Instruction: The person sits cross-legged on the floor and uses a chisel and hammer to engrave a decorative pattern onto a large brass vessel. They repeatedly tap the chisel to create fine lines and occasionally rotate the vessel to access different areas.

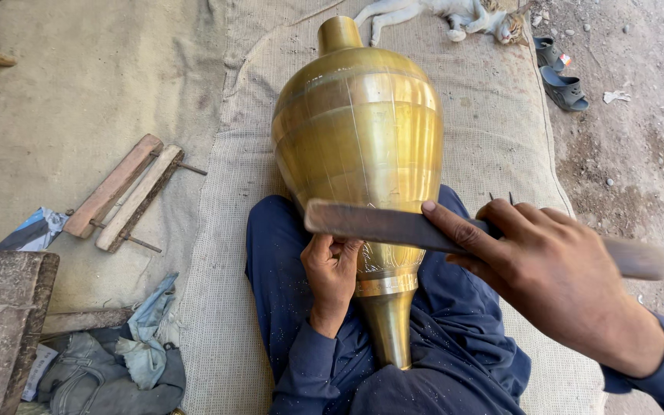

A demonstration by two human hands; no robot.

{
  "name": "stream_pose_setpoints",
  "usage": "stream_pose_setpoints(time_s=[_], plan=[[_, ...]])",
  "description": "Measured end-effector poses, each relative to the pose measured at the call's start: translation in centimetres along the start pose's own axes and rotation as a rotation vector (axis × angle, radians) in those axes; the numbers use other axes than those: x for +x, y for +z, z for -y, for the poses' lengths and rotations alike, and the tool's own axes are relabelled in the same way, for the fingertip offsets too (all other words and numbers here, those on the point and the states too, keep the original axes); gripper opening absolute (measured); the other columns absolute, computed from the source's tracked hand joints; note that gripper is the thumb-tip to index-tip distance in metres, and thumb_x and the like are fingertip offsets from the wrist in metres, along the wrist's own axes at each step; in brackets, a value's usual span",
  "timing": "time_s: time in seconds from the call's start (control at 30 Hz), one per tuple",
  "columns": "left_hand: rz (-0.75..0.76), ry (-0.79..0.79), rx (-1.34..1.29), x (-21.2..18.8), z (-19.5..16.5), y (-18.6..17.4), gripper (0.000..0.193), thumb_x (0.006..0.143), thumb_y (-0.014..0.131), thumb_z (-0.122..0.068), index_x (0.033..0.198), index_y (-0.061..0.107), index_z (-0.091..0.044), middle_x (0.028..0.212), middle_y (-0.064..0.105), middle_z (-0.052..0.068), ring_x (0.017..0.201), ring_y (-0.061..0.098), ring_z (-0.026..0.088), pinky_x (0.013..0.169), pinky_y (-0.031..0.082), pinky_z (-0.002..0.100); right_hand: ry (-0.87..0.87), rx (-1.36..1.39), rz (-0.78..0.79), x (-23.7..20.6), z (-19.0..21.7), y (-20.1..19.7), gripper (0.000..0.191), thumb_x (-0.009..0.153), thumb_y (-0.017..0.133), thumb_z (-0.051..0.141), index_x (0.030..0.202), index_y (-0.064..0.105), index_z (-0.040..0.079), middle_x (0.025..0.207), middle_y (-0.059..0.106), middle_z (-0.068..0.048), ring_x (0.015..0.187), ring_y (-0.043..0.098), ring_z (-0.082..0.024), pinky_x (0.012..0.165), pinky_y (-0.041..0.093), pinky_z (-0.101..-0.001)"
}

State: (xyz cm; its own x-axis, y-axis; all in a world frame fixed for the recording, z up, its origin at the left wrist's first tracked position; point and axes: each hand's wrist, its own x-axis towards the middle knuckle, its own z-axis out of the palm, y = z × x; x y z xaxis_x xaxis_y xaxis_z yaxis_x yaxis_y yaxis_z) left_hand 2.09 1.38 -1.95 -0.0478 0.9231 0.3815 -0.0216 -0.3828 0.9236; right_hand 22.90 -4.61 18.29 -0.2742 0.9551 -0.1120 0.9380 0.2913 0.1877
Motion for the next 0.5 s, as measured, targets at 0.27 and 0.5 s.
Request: stream_pose_setpoints(time_s=[0.27,0.5], plan=[[0.010,0.104,0.125,-0.6,1.5,0.4,0.028,0.097,0.074,-0.019,0.123,0.070,-0.011,0.092,0.071,0.002,0.081,0.072,0.011,0.067,0.063,0.024,-0.021,0.025,-0.052,-0.5,0.3,0.9,0.073,0.085,0.064,0.042,0.155,0.046,0.032,0.085,0.063,-0.003,0.063,0.064,-0.016,0.055,0.059,-0.0343],[0.020,0.201,0.202,0.1,0.2,0.1,0.027,0.097,0.073,-0.016,0.123,0.067,-0.008,0.108,0.074,0.008,0.098,0.076,0.019,0.080,0.066,0.030,0.015,0.166,-0.175,-1.0,1.2,2.0,0.073,0.082,0.066,0.045,0.151,0.051,0.030,0.080,0.060,-0.003,0.058,0.061,-0.018,0.056,0.055,-0.0378]])
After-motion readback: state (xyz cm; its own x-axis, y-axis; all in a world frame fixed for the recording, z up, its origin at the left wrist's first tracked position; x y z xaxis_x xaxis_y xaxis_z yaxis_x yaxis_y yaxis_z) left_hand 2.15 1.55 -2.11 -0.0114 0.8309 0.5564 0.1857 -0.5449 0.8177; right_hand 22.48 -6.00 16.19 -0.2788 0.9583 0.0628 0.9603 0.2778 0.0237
